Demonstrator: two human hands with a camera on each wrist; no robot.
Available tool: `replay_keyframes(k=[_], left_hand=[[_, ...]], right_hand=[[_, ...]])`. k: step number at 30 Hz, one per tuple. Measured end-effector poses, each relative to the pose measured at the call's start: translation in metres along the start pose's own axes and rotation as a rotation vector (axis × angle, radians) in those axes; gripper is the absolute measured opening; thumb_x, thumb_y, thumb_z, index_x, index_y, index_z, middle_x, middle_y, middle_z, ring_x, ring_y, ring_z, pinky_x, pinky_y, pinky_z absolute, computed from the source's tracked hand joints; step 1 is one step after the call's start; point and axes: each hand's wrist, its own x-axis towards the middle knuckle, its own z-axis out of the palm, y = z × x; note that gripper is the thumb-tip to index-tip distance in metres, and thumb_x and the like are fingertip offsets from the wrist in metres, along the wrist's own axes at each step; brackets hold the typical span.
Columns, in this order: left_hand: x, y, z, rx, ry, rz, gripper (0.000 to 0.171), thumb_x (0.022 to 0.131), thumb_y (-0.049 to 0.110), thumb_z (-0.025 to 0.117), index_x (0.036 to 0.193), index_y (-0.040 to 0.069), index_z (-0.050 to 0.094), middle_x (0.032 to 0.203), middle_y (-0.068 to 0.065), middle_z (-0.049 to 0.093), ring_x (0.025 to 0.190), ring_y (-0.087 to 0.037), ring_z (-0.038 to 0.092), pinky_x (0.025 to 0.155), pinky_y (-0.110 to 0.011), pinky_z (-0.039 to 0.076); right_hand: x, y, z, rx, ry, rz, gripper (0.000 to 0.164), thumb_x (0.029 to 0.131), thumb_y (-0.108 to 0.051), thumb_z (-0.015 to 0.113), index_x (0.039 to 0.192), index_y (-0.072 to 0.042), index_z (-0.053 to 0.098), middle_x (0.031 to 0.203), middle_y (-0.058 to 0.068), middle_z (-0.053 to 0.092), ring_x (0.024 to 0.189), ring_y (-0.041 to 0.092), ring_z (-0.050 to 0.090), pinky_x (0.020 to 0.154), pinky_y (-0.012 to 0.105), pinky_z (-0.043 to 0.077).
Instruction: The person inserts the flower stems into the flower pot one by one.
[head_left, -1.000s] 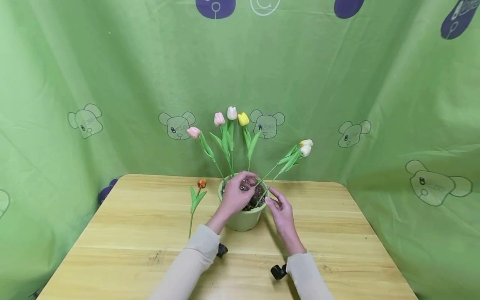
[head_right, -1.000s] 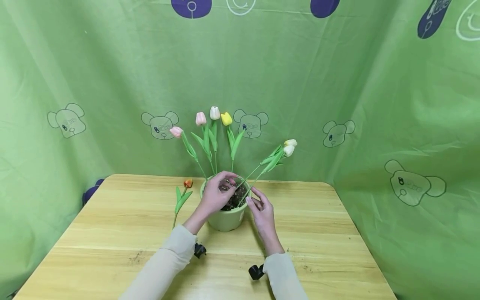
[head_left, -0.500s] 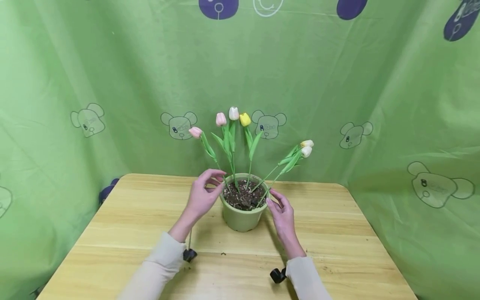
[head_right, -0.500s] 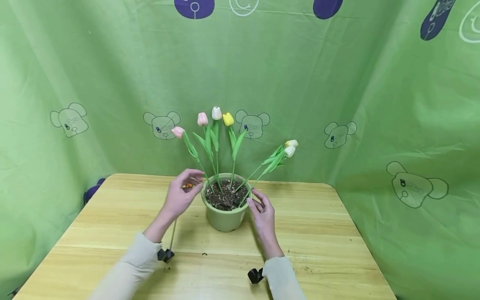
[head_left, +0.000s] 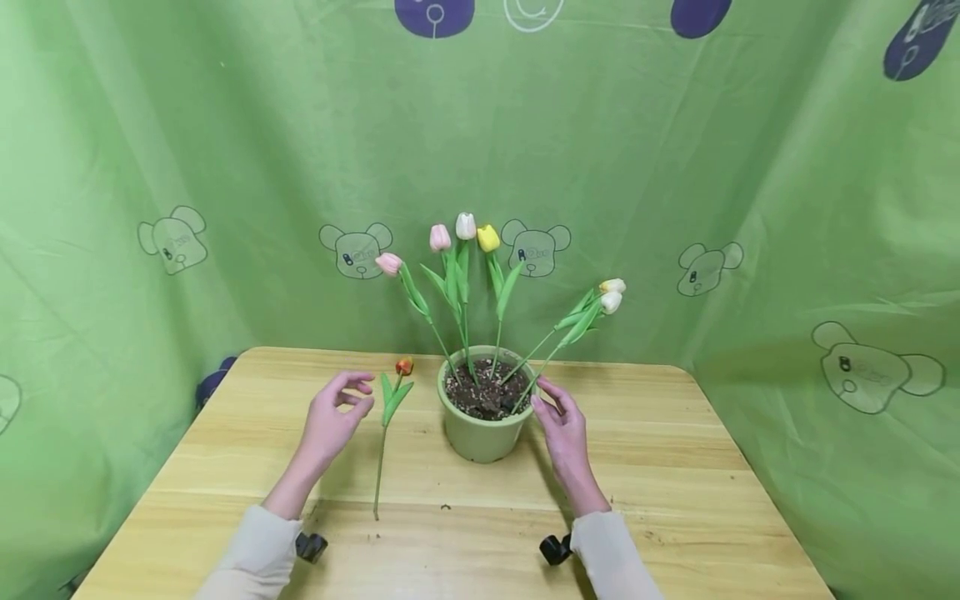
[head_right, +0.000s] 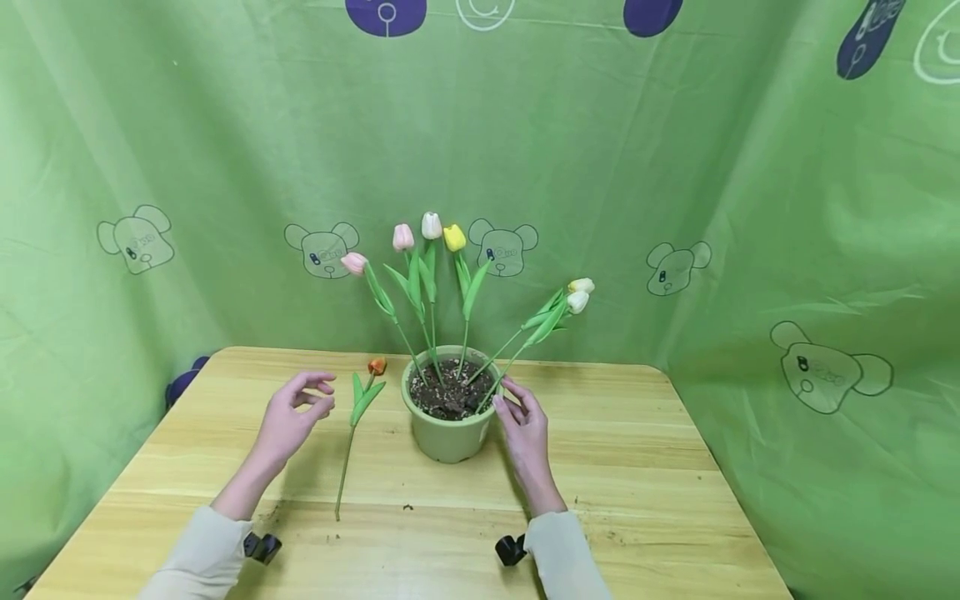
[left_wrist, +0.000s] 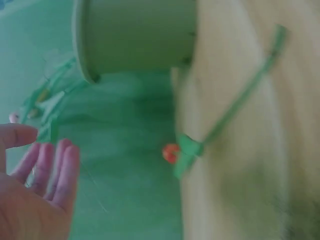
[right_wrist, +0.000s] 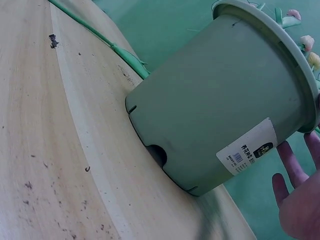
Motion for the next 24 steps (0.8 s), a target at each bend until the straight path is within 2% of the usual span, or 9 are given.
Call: replay_keyframes(k=[2,4,6,13,17,24], left_hand=[[-0.005,-0.009,-0.005,0.043,-0.029,-0.073,0.039,0.094,0.001,0.069,0.131,0.007,0.063,0.121,-0.020,0.065,0.101,-0.030,0.066,0.081,-0.028,0.062],[-0.007,-0.025,-0.009,0.073,-0.062,-0.127,0.042,0.094,0.004,0.070,0.134,0.009,0.061,0.124,-0.020,0.064,0.100,-0.028,0.067,0.080,-0.032,0.063],[-0.009,-0.034,-0.010,0.104,-0.096,-0.182,0.045,0.093,0.004,0.070,0.136,0.007,0.059,0.127,-0.021,0.063,0.098,-0.028,0.068,0.080,-0.035,0.064],[-0.023,-0.058,-0.001,0.128,-0.181,-0.304,0.049,0.090,0.004,0.074,0.136,0.002,0.057,0.123,-0.022,0.063,0.081,-0.027,0.068,0.071,-0.038,0.064],[-0.030,-0.067,0.005,0.139,-0.208,-0.325,0.050,0.086,0.003,0.078,0.132,0.000,0.059,0.117,-0.020,0.065,0.077,-0.023,0.064,0.065,-0.034,0.063],[-0.032,-0.071,0.011,0.140,-0.211,-0.333,0.055,0.077,0.000,0.084,0.128,-0.002,0.061,0.110,-0.019,0.065,0.077,-0.022,0.064,0.064,-0.034,0.064]], right_hand=[[0.000,0.000,0.000,0.000,-0.002,0.002,0.044,0.102,-0.013,0.066,0.143,-0.002,0.055,0.152,0.012,0.052,0.112,0.003,0.064,0.101,0.015,0.054],[-0.001,0.000,0.000,0.002,0.003,0.002,0.044,0.102,-0.012,0.066,0.143,-0.002,0.056,0.153,0.012,0.052,0.112,0.003,0.065,0.100,0.015,0.054],[0.000,0.001,0.001,-0.001,0.006,-0.002,0.044,0.102,-0.013,0.066,0.143,-0.002,0.056,0.153,0.013,0.052,0.111,0.003,0.065,0.100,0.015,0.055],[-0.002,-0.002,-0.001,-0.035,0.009,0.014,0.045,0.100,-0.017,0.069,0.142,-0.005,0.058,0.151,0.009,0.054,0.112,0.003,0.065,0.100,0.016,0.054],[-0.006,-0.006,-0.002,-0.062,0.014,0.028,0.045,0.098,-0.016,0.071,0.142,-0.008,0.060,0.149,0.007,0.057,0.112,0.005,0.065,0.100,0.016,0.055],[-0.009,-0.012,0.002,-0.055,0.031,0.058,0.047,0.097,-0.014,0.073,0.143,-0.009,0.060,0.148,0.008,0.057,0.113,0.010,0.065,0.098,0.016,0.056]])
